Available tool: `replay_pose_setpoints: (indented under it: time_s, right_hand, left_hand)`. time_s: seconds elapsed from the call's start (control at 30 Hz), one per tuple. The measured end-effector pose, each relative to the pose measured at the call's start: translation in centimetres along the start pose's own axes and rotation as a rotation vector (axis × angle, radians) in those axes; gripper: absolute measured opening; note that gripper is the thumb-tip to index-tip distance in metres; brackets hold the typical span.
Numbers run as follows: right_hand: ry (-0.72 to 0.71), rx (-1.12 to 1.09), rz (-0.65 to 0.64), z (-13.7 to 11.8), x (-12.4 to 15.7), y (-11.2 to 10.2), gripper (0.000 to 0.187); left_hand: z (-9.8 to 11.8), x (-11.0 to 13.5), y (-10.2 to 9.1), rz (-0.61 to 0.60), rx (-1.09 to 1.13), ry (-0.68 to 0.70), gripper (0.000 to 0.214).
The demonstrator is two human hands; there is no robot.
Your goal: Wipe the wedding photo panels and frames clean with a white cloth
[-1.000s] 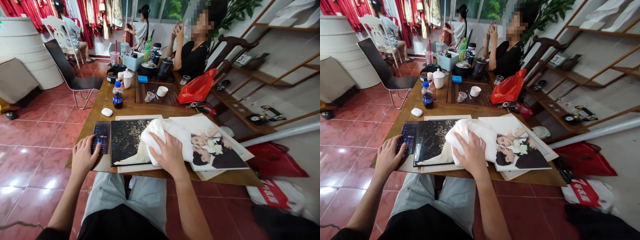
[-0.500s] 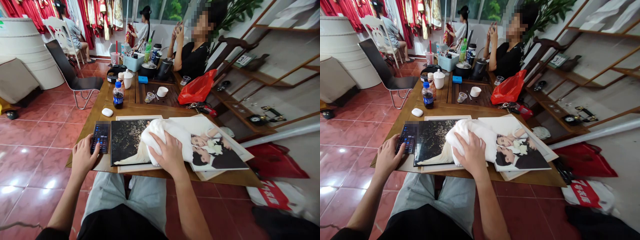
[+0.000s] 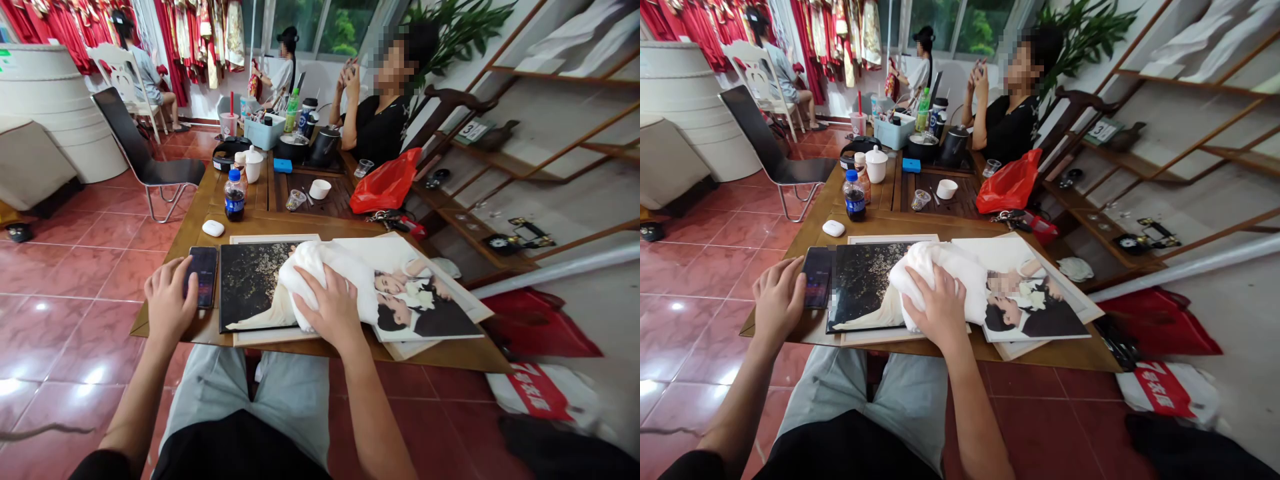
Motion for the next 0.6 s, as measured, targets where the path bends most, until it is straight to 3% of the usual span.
replay_pose_setpoints:
  time_s: [0.07,0.17,0.33,0.43,0.6]
  right_hand:
    - [0.004,-0.003,0.001,0.0,0.0,0.0,0.051]
    - [0.004,-0.001,0.005,0.0,0.0,0.0,0.051]
    - [-0.002,-0.009,0.018,0.0,0.1,0.0,0.050]
    - [-0.005,-0.030,0.021,0.0,0.1,0.0,0.051]
    - [-0.017,-0.017,0.026,-0.3,0.2,0.0,0.050]
  left_hand:
    - [2.5,-1.6,-0.4,-0.014,0.048,0.085,0.043]
    - [6.8,-4.3,0.1,-0.132,0.024,0.252,0.041]
    - [11.9,-8.7,3.4,-0.278,-0.067,0.405,0.034]
    - [13.3,-9.9,5.5,-0.339,-0.078,0.452,0.032]
    - [13.2,-9.6,7.2,-0.360,-0.074,0.448,0.035]
Point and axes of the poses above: each hand's wrist, its own x-axis away from the middle knuckle, its own y-axis out of the palm, z = x × y, the point moved 5 cm from there along -x, towards the middle knuckle, and after that the axes turned 12 degrees about -x, right-handed, at the moved point
